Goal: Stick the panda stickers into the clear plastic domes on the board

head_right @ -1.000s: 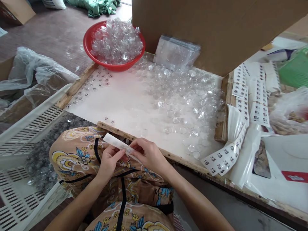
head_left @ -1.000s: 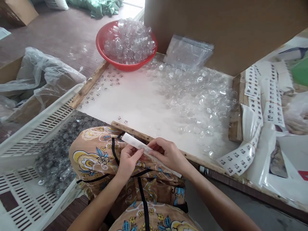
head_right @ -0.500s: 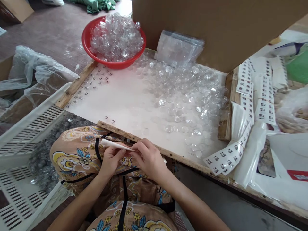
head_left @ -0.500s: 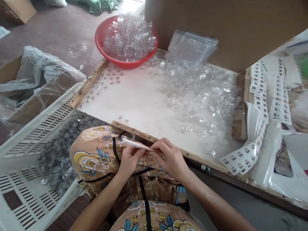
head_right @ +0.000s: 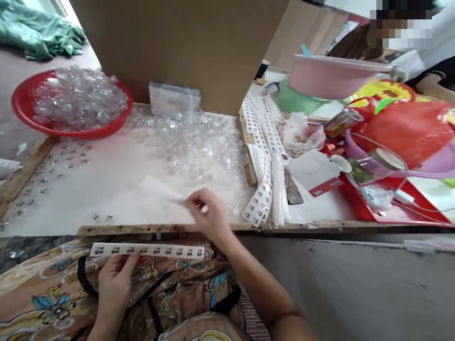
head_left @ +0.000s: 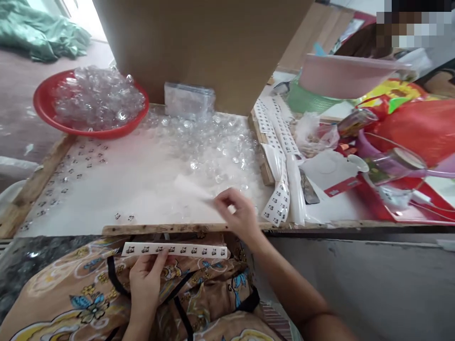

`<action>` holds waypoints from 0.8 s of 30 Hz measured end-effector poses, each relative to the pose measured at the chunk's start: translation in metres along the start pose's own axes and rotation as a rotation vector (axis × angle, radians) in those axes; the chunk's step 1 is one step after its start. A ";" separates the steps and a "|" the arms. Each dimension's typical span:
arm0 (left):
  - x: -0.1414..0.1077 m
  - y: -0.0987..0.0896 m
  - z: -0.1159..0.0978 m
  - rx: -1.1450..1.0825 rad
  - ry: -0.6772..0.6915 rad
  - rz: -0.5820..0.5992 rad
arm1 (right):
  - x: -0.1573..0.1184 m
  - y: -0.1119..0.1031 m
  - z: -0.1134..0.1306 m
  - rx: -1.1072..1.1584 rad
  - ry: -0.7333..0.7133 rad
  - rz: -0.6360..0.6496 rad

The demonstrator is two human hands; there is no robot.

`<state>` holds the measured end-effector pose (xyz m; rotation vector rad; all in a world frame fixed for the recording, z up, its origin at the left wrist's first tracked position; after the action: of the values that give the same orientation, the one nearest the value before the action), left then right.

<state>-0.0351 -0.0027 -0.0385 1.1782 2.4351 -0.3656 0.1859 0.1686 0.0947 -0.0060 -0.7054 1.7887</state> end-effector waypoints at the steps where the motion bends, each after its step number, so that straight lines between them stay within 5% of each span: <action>1: 0.000 0.000 0.000 -0.015 0.002 -0.004 | 0.006 -0.033 -0.009 -0.103 0.003 -0.110; 5: 0.001 -0.001 0.000 -0.062 -0.008 -0.027 | -0.001 -0.168 -0.051 -0.684 0.186 -0.522; 9: 0.001 0.004 0.000 -0.089 -0.002 -0.011 | -0.025 -0.241 -0.097 -0.971 0.421 -0.624; 12: -0.001 0.008 0.000 -0.112 -0.004 0.018 | -0.034 -0.250 -0.132 -0.987 0.581 -0.572; 17: -0.001 0.004 0.000 -0.107 -0.012 0.000 | -0.029 -0.230 -0.177 -0.943 0.809 -0.427; 24: -0.001 0.004 -0.003 -0.135 -0.025 0.000 | -0.031 -0.226 -0.201 -0.898 0.884 -0.387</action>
<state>-0.0321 0.0004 -0.0357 1.1088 2.3971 -0.2110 0.4639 0.2706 0.0240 -1.1087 -0.7120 0.8285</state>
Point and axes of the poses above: each hand's wrist, its own x-axis towards the middle knuckle, its own y-axis out of the palm, z = x × y, the point moved 8 cm from there along x, towards the middle knuckle, and after that the axes turned 6 degrees about -y, right-handed, at the moved point
